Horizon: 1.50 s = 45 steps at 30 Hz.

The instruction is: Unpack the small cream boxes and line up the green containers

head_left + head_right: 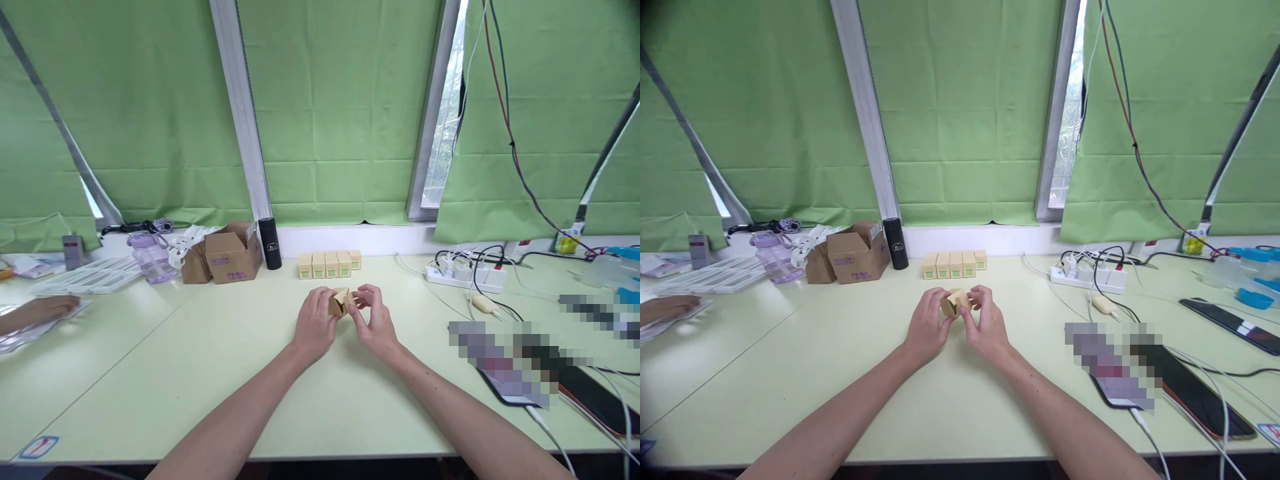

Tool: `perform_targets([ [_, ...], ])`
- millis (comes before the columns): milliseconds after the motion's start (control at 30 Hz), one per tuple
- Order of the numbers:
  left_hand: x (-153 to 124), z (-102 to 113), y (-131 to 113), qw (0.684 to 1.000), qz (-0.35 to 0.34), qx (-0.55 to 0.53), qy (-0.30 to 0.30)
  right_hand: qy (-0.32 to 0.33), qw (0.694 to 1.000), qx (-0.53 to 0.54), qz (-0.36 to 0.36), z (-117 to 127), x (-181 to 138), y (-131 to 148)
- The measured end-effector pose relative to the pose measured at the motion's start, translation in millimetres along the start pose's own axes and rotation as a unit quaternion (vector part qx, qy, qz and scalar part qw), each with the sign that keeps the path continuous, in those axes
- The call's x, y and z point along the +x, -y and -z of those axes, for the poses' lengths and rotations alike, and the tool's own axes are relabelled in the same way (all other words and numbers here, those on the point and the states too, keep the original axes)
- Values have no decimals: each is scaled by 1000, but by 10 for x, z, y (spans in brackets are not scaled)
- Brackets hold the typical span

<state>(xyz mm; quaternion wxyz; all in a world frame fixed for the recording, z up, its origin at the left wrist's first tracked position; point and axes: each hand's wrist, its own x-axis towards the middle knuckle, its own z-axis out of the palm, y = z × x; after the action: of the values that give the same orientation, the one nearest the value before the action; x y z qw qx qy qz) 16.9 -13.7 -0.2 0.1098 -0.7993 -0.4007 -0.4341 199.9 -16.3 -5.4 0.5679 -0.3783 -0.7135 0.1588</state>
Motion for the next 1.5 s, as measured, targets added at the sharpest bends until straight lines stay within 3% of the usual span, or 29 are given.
perform_targets([
  [333,-24,-24,68,997,41,-59,31,7,991,86,-100,64,61,14],
  [567,-1,-1,52,994,52,-82,47,-45,976,167,-133,93,159,-175],
  [733,-6,-3,35,993,65,-74,64,-116,988,90,-50,119,192,-162],
  [867,-17,-11,30,993,70,-62,70,-151,985,8,81,143,162,-62],
  [967,-24,-12,29,993,70,-57,80,-118,976,-22,183,131,105,-18],
  [1100,-36,-23,42,992,76,-48,88,-24,963,-25,268,86,48,26],
  [1267,-47,-46,57,993,69,-45,84,60,952,-71,291,67,65,75],
  [1500,-42,-41,62,992,74,-60,78,0,972,-97,215,105,115,-116],
])
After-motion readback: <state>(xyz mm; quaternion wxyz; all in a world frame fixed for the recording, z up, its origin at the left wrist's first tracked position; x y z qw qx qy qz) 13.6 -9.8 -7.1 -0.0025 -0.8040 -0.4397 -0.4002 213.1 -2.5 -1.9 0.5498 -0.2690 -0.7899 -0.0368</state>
